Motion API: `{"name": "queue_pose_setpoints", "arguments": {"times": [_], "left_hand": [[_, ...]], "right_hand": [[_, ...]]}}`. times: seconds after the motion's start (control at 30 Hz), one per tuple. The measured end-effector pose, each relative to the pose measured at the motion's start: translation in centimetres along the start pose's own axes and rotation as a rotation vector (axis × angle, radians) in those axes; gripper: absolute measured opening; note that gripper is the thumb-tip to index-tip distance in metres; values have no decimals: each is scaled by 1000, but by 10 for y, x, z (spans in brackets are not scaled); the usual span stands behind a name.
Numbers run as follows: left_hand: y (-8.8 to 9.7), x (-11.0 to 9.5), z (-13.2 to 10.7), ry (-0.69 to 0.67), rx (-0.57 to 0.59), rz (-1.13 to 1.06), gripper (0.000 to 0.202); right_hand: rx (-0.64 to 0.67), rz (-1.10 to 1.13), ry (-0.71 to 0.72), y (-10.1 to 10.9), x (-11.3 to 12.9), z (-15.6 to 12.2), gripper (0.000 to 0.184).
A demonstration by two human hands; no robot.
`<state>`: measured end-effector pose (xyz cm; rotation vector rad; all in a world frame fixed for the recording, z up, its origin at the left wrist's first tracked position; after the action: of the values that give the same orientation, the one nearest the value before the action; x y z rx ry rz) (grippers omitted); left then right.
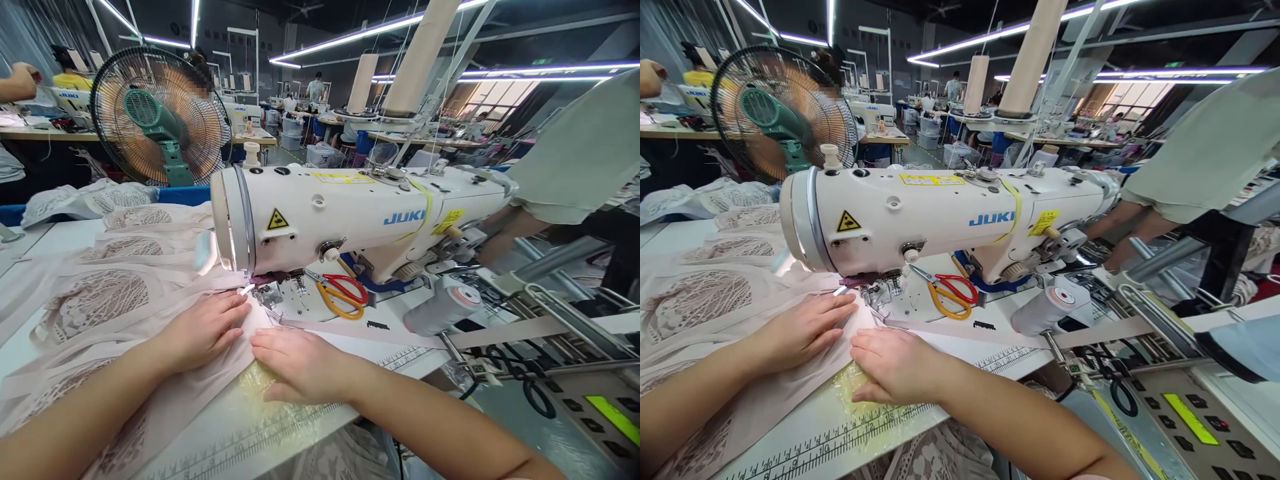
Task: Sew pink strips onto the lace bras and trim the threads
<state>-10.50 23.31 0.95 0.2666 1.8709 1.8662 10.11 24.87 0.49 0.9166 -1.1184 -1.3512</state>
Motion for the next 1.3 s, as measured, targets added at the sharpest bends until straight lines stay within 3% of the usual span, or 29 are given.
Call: {"name": "queue_pose_setpoints", "arguments": {"times": [0.2,0.63,0.73,0.83,0.97,1.07,1.3], "left_hand": [[-4,4,-1,-52,-62,16,43],[1,17,7,-23,-67,44,43],[8,4,6,-62,-124,71,40],[11,-24,-2,-177,-190,53,36],[-1,-52,-19,-267,-183,146,36],[-10,-53,-27,-293,-209,269,39],[-10,-30,-23,-355,-244,335,39]], "right_hand": [[18,6,4,1,-1,0,54],[30,-30,-8,-3,-6,6,56],[25,-42,-4,-3,-6,6,57],[-27,-32,-17,-2,-6,5,52],[-154,-19,-105,2,-10,1,34],[-168,-69,-144,1,-11,-1,33],[-93,-148,-175,-4,-8,5,38]]}}
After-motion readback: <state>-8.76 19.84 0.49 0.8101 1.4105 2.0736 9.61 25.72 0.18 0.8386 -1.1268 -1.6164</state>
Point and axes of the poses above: each hand's wrist, its own z-axis towards the middle knuckle, its own y-axis out of the back of the hand, x = y × z, the point moved 3 cm from there along z, towards the middle knuckle, and after that the axes turned 6 degrees about -z, right-handed, at the moved point
